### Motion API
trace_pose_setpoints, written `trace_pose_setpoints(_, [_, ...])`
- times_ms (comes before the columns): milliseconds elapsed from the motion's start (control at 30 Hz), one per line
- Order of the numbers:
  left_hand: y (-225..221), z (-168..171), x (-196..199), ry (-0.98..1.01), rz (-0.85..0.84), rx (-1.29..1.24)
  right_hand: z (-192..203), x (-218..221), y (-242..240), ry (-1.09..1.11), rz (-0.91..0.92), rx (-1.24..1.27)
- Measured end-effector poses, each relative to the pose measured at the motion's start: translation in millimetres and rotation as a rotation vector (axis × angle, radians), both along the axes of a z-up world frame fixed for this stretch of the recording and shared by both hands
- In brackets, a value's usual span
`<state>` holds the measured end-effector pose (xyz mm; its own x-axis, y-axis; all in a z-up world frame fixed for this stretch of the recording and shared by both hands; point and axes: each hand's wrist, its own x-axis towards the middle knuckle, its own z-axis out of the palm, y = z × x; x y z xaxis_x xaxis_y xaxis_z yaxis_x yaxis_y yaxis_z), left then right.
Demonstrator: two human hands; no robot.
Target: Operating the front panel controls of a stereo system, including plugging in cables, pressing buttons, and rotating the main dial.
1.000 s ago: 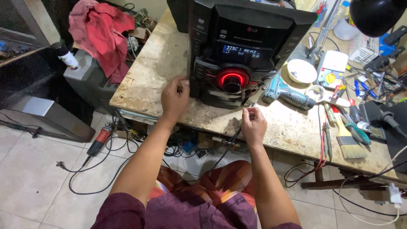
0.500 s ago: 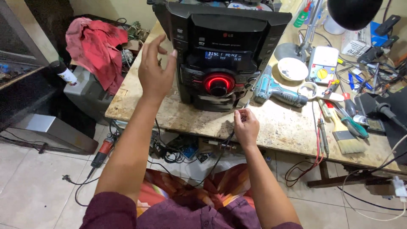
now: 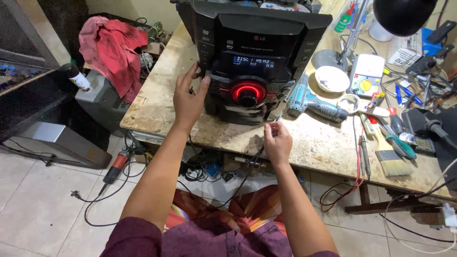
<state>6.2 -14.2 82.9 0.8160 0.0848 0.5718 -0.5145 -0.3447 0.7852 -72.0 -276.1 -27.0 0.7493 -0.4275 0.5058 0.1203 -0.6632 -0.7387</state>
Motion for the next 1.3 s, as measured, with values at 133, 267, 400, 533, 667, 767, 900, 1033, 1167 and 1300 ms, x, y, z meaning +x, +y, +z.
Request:
trace_pose_setpoints(133, [1, 3, 2, 0.031, 0.005, 0.004, 1, -1, 0, 0.003, 0.003, 0.015])
trace_pose_setpoints(267, [1, 7, -1, 0.026, -0.021, -0.009, -1, 0, 0, -0.006, 0.003, 0.006])
trace_pose_setpoints(400, [0, 5, 4, 0.038, -0.003, -0.006, -1, 1, 1, -0.004, 0.0, -0.002])
trace_pose_setpoints(533, [-5, -1, 8, 0.061, 0.023, -0.029, 4, -2, 4, -0.009, 0.003, 0.001])
trace_pose_setpoints(667, [-4, 4, 5, 0.07, 0.026, -0.024, 7, -3, 5, 0.014, -0.002, 0.011])
trace_pose_setpoints(767, [-2, 13, -1, 0.065, 0.007, -0.019, 4, -2, 5, 0.022, 0.0, 0.021])
trace_pose_setpoints(900, [-1, 16, -1, 0.075, 0.036, 0.017, -4, 1, 3, 0.035, -0.004, 0.027])
trace_pose_setpoints(1033, [-5, 14, -6, 0.052, 0.084, 0.033, 4, -2, 7, 0.06, -0.01, 0.025])
trace_pose_setpoints(1167, [-2, -8, -6, 0.077, 0.12, 0.043, 11, -4, 8, 0.095, -0.019, 0.004])
trace_pose_setpoints(1300, [13, -42, -4, 0.225, 0.162, 0.168, 10, -2, 9, 0.131, -0.029, 0.011])
